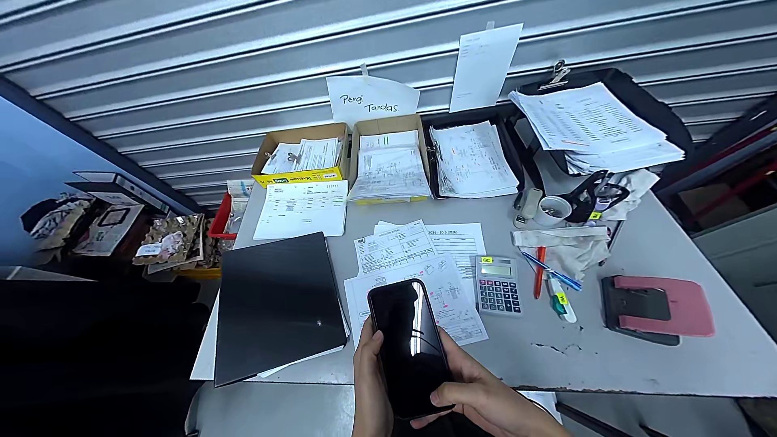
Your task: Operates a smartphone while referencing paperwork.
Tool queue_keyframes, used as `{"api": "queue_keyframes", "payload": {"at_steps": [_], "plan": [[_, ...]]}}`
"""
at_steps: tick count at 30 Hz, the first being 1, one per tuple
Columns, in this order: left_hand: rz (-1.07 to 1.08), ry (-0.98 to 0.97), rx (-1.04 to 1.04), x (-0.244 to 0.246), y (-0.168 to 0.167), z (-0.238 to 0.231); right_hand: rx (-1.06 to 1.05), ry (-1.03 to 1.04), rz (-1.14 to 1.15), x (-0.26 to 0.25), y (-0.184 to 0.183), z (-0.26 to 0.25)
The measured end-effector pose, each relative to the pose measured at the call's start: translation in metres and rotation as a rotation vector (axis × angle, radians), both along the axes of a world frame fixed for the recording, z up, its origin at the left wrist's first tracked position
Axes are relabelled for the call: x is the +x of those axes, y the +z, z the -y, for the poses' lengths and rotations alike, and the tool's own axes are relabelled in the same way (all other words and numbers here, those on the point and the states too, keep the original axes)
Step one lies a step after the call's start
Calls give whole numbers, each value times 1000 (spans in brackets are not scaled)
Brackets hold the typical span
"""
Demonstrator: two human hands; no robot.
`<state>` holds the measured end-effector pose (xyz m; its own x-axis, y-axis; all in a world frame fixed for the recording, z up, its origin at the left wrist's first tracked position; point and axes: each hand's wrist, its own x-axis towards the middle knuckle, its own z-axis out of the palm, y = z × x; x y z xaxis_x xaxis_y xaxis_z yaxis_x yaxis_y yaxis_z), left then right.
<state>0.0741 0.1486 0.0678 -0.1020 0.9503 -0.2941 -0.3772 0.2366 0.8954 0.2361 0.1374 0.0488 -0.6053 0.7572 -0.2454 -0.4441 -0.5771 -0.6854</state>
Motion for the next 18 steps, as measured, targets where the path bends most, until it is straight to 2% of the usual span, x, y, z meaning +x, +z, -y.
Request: {"api": "queue_keyframes", "payload": {"at_steps": [6,11,18], "plan": [[-12,-9,1,-3,2,0,95,17,-19,-2,-5,2],[-11,1,-33,-2,4,0,-36,-14,25,-4,3,1],[-62,-12,-3,-3,2,1,-54,-24,44,-4,7,-1]]}}
